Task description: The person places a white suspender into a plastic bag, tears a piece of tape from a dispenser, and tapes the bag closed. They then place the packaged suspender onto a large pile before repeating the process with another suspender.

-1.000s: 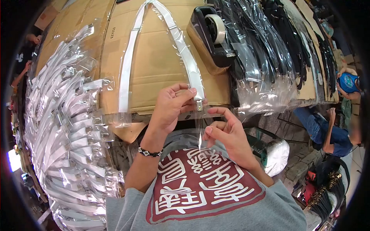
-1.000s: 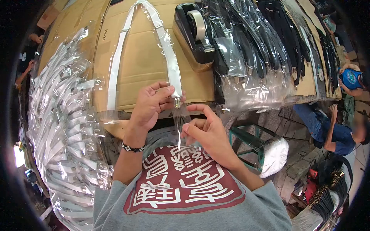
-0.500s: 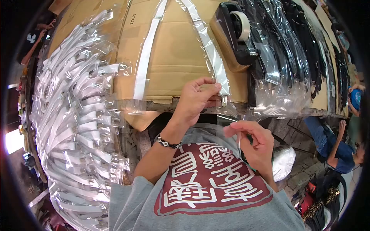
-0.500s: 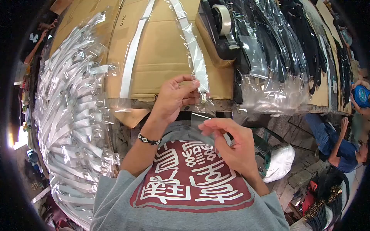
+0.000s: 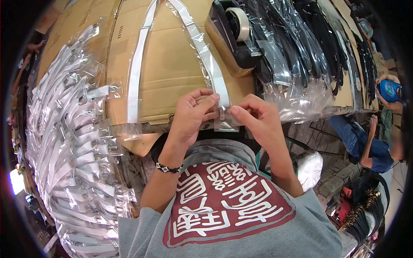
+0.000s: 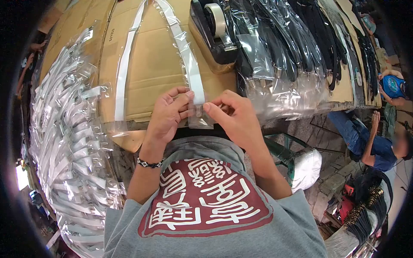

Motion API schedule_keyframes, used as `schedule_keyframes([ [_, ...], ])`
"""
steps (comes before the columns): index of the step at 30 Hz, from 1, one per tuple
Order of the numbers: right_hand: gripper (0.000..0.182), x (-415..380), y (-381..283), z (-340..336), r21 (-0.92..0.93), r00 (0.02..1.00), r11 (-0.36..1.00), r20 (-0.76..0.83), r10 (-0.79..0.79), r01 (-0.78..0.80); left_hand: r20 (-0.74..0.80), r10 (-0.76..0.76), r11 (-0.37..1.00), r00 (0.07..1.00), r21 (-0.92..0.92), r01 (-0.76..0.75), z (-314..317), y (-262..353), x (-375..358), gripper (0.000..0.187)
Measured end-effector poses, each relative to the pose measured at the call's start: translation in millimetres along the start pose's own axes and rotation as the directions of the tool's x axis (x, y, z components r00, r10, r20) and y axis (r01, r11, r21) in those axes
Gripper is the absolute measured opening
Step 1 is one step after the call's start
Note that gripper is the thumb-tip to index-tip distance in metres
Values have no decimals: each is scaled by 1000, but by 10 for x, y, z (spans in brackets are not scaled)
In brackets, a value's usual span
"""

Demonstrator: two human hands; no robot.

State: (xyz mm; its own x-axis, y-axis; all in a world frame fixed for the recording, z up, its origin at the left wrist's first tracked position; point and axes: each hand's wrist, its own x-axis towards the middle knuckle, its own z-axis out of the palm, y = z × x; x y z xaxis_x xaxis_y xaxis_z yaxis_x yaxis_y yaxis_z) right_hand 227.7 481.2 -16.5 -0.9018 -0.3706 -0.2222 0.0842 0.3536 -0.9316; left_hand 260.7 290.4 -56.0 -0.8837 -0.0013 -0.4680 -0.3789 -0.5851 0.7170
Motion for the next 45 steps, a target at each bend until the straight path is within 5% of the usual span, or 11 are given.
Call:
schedule_keyframes([
  [12, 23, 288, -53, 44, -99, 998, 994, 41, -40, 44, 43, -23, 999, 999, -27, 25, -63, 14, 1, 27],
  [24, 22, 323, 141, 155, 155, 999, 987, 36, 25, -30, 35, 9, 999, 999, 39, -10, -110, -8, -16, 24],
  [45, 19, 435, 120, 114, 246, 970, 945, 165, 180, -217, -9, -63, 997, 998, -49, 63, -106, -86, -98, 28],
])
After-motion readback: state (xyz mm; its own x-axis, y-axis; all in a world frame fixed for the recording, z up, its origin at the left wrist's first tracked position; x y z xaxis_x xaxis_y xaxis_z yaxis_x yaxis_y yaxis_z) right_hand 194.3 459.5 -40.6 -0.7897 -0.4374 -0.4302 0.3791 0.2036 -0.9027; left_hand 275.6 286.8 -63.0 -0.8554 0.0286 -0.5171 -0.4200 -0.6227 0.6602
